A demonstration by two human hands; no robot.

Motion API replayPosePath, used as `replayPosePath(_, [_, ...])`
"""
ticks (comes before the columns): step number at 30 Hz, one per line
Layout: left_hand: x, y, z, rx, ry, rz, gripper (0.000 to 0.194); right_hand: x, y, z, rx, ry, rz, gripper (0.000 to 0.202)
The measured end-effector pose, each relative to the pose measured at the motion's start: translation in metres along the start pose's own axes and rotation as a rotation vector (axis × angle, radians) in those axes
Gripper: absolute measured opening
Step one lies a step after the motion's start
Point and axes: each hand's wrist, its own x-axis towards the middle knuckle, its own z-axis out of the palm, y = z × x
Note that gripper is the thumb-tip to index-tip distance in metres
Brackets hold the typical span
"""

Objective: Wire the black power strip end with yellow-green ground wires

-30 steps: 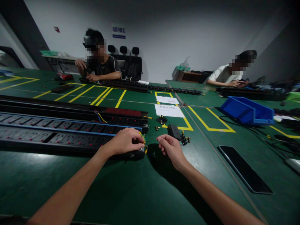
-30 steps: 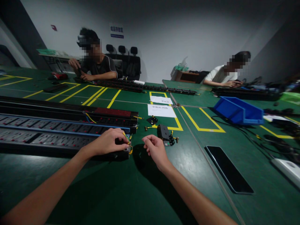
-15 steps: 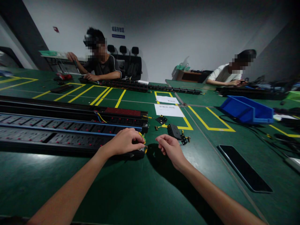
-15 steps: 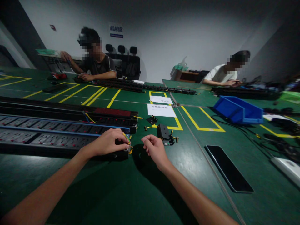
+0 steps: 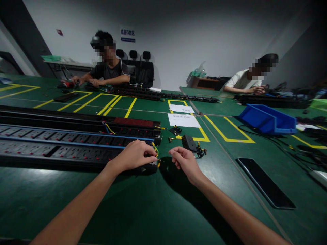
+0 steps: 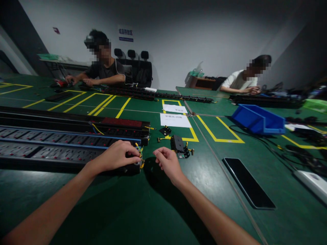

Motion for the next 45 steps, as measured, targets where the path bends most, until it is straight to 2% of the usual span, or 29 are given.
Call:
replayPosePath(19, [0.001, 0.014, 0.000, 0.112, -0.025, -0.051, 0.014, 0.000, -0.005, 0.002, -0.065, -0.016, 0.033, 0.033])
replayPosePath(30, [0.001, 0.009, 0.007, 0.104, -0.040, -0.009, 0.016, -0.001, -0.005, 0.003, -0.089, -0.032, 0.022, 0.032])
replayPosePath(34, [0.000, 0.008, 0.008, 0.033, -0.008, 0.009, 0.011, -0.001, -0.005, 0.003, -0.100, -0.035, 0.015, 0.033])
replayPosePath(39, [0.000, 0.008, 0.008, 0.042, -0.030, 0.015, 0.009, 0.000, -0.003, 0.003, -0.116, -0.044, 0.009, 0.033])
replayPosePath(42, [-0.001, 0.008, 0.007, 0.079, -0.033, 0.054, 0.014, -0.003, -0.003, 0.004, -0.185, -0.036, -0.090, 0.029])
replayPosePath(45, [-0.001, 0.007, 0.005, 0.042, 0.003, 0.075, 0.018, -0.013, -0.003, 0.008, -0.387, -0.008, -0.367, 0.024])
